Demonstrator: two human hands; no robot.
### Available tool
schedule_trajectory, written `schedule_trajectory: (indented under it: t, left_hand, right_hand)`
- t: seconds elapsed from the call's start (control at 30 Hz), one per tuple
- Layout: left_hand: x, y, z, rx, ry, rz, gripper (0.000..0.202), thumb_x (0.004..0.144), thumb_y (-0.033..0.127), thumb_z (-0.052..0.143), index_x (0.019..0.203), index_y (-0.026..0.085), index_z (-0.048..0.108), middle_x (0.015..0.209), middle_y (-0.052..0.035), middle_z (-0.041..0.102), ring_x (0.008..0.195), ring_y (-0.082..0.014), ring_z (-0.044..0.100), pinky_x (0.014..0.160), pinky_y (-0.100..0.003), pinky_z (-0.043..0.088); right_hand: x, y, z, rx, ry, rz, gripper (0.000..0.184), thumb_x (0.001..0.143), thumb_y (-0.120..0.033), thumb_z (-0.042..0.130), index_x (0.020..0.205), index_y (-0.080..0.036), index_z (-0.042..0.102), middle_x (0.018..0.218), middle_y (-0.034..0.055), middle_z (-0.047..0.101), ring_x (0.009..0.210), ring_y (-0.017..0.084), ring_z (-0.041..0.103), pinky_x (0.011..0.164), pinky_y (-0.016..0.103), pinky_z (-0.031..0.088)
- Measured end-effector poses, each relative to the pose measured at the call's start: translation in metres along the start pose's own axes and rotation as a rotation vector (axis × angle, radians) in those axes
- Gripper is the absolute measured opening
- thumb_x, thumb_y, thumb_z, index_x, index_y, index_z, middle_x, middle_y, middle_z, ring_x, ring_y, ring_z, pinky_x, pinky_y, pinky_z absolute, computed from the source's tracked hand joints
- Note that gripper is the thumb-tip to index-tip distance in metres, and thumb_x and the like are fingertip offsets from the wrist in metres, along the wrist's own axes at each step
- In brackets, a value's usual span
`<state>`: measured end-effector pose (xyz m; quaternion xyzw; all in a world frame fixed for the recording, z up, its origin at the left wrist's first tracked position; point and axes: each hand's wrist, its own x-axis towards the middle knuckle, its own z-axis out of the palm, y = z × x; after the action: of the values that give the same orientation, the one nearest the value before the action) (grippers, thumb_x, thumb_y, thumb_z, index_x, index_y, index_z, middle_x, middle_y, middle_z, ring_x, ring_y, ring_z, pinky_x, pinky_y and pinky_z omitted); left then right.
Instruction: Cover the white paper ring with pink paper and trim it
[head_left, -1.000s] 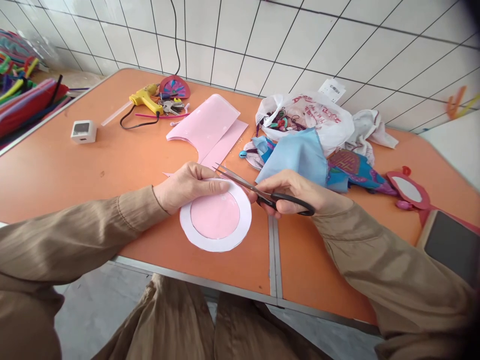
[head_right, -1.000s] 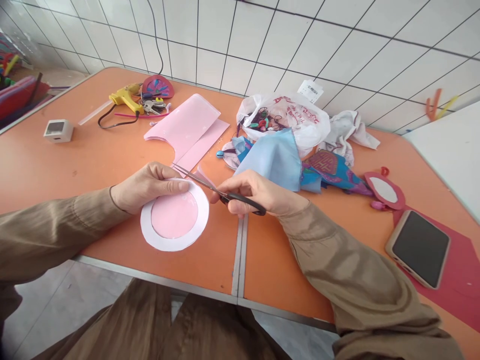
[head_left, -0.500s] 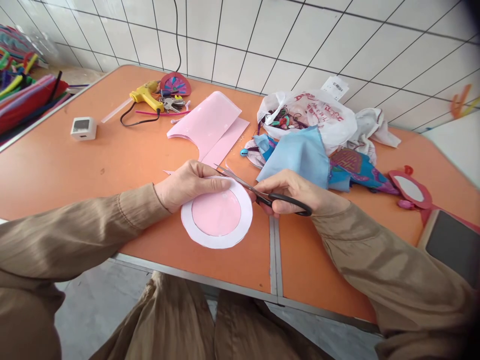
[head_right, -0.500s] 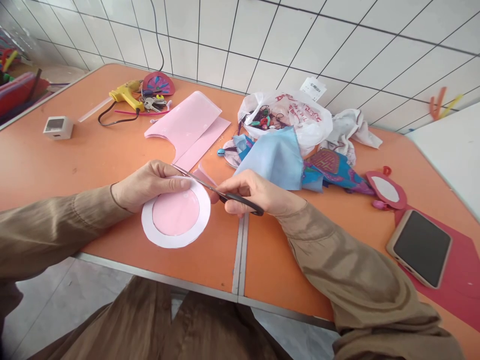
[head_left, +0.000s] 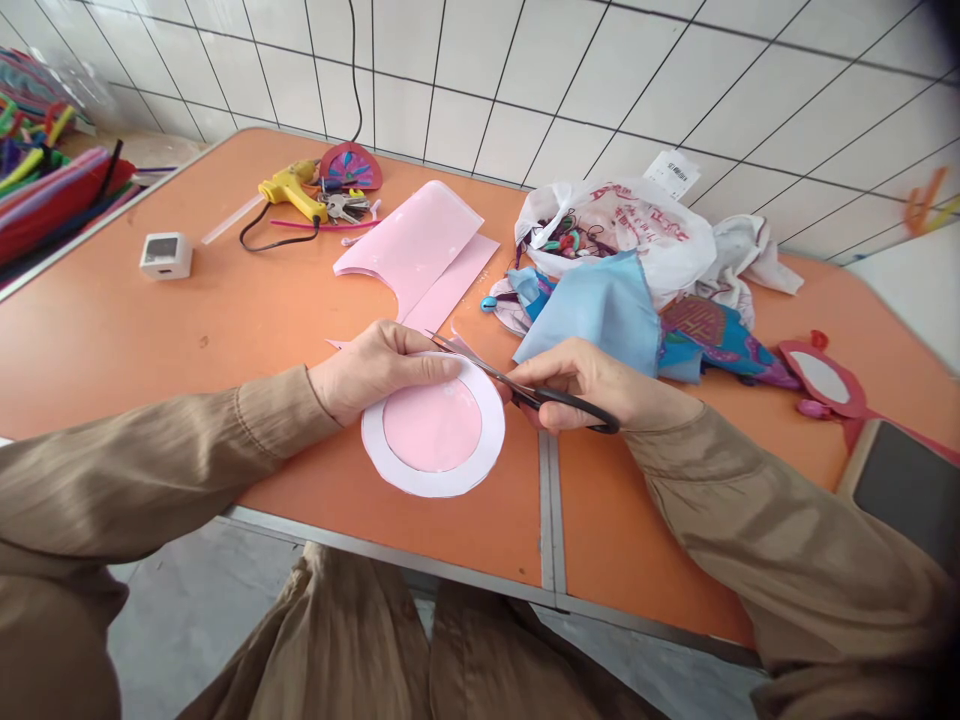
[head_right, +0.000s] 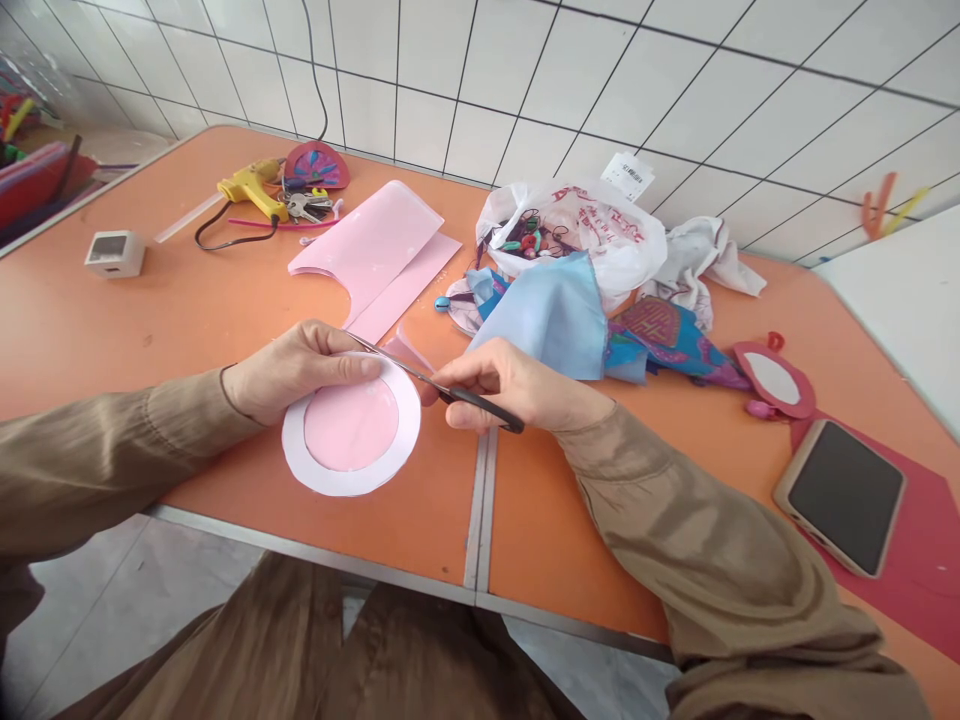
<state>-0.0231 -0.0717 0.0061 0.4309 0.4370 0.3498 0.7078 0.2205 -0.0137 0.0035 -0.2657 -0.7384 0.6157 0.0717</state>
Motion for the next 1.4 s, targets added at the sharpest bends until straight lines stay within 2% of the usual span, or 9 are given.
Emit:
schedule_trajectory:
  t: [0.47,0.63,0.73,0.9,1.07,1.4]
  left_hand:
    - [0.0006,-0.0012,-0.0009,-0.037,-0.019,0.0,0.015,0.073,0.024,0.08,0.069,0.01,0.076,0.059,-0.0035,0.07,0.048,-0.0108,0.06,0.048,-0.021,0.049]
    - [0.0007,-0.0008,-0.0006,-0.034,-0.021,-0.006,0.015,0.072,0.025,0.081,0.069,0.01,0.076,0.059,-0.0038,0.07,0.048,-0.0112,0.059,0.049,-0.022,0.05]
    - [0.0007,-0.0007,-0.0005,-0.041,-0.03,0.001,0.015,0.072,0.024,0.08,0.069,0.01,0.076,0.059,-0.0036,0.07,0.049,-0.0111,0.06,0.049,-0.021,0.05]
    - [0.0,-0.0012,0.0001,-0.046,-0.029,0.01,0.016,0.072,0.025,0.081,0.069,0.01,0.076,0.058,-0.003,0.069,0.048,-0.0103,0.059,0.05,-0.021,0.051]
    - [0.0007,-0.0022,-0.0003,-0.061,-0.026,0.028,0.015,0.072,0.025,0.081,0.069,0.01,0.076,0.06,-0.0032,0.07,0.05,-0.0104,0.06,0.052,-0.021,0.052]
    - [0.0018,-0.0034,-0.002,-0.081,-0.054,0.039,0.016,0.073,0.026,0.081,0.071,0.011,0.077,0.061,-0.0032,0.071,0.051,-0.0103,0.06,0.051,-0.02,0.051]
  right_hand:
    - [0.0001,0.0018,0.0001,-0.003,0.013,-0.018,0.051,0.07,-0.06,0.074,0.096,-0.017,0.074,0.064,-0.0001,0.052,0.055,0.01,0.044,0.049,0.026,0.036]
    - [-0.0006,0.0056,-0.0012,0.01,-0.018,-0.049,0.054,0.074,-0.052,0.075,0.103,-0.007,0.071,0.07,0.0009,0.053,0.061,0.01,0.044,0.052,0.025,0.035]
    - [-0.0009,0.0061,-0.0016,0.01,-0.022,-0.052,0.055,0.076,-0.051,0.073,0.105,-0.005,0.07,0.072,0.0015,0.052,0.063,0.01,0.044,0.054,0.025,0.034]
    - [0.0001,0.0048,-0.0009,-0.004,0.008,-0.03,0.057,0.071,-0.056,0.075,0.101,-0.008,0.073,0.069,0.0021,0.054,0.061,0.011,0.045,0.053,0.025,0.036]
    - [0.0012,0.0042,0.0003,0.012,0.042,-0.037,0.049,0.069,-0.057,0.076,0.097,-0.016,0.077,0.067,0.0021,0.058,0.058,0.011,0.049,0.051,0.026,0.039]
    - [0.0015,0.0044,0.001,0.008,0.072,-0.037,0.049,0.067,-0.055,0.077,0.095,-0.015,0.077,0.068,0.0026,0.06,0.057,0.012,0.051,0.05,0.027,0.039]
